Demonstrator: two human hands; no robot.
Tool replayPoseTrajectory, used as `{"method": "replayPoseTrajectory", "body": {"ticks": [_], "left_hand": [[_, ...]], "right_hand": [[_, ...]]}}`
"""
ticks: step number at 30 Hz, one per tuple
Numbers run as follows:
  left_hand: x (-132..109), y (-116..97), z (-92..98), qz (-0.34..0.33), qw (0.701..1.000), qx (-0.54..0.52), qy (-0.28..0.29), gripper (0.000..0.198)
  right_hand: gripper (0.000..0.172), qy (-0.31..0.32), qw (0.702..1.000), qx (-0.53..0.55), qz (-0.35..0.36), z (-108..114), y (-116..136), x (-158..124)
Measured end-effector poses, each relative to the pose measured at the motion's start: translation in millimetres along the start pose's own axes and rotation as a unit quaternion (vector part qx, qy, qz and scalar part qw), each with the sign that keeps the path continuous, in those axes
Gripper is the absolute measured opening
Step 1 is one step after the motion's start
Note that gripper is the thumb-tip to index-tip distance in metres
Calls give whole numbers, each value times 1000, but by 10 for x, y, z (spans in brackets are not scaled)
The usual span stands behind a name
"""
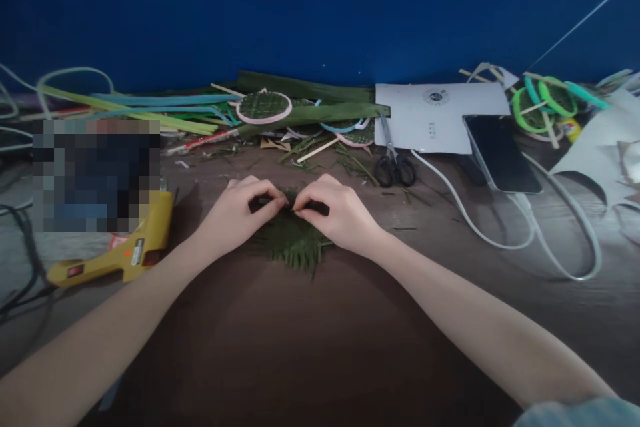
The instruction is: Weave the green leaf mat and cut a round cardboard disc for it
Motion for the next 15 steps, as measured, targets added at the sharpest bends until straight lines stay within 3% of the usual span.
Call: {"method": "replayPoseTrajectory", "body": {"ticks": [3, 7, 15], "left_hand": [[-9, -19, 16, -3, 1000, -22, 19, 25], [-30, -33, 33, -7, 998, -45, 40, 36], [-43, -66, 45, -12, 998, -51, 36, 35]], "right_hand": [[8, -8, 1000, -7, 14, 4, 8, -5], [11, -17, 995, -58, 85, 10, 65, -19], [13, -26, 980, -126, 155, -21, 120, -60]]}}
Point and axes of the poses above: each hand's wrist, its own x-axis towards the middle knuckle, its own z-axis out of the back of the hand, y = z × x, the point moved 4 cm from there along x, towards the middle knuckle, and after that the axes turned 2 degrees about -z, right-handed, at the moved point
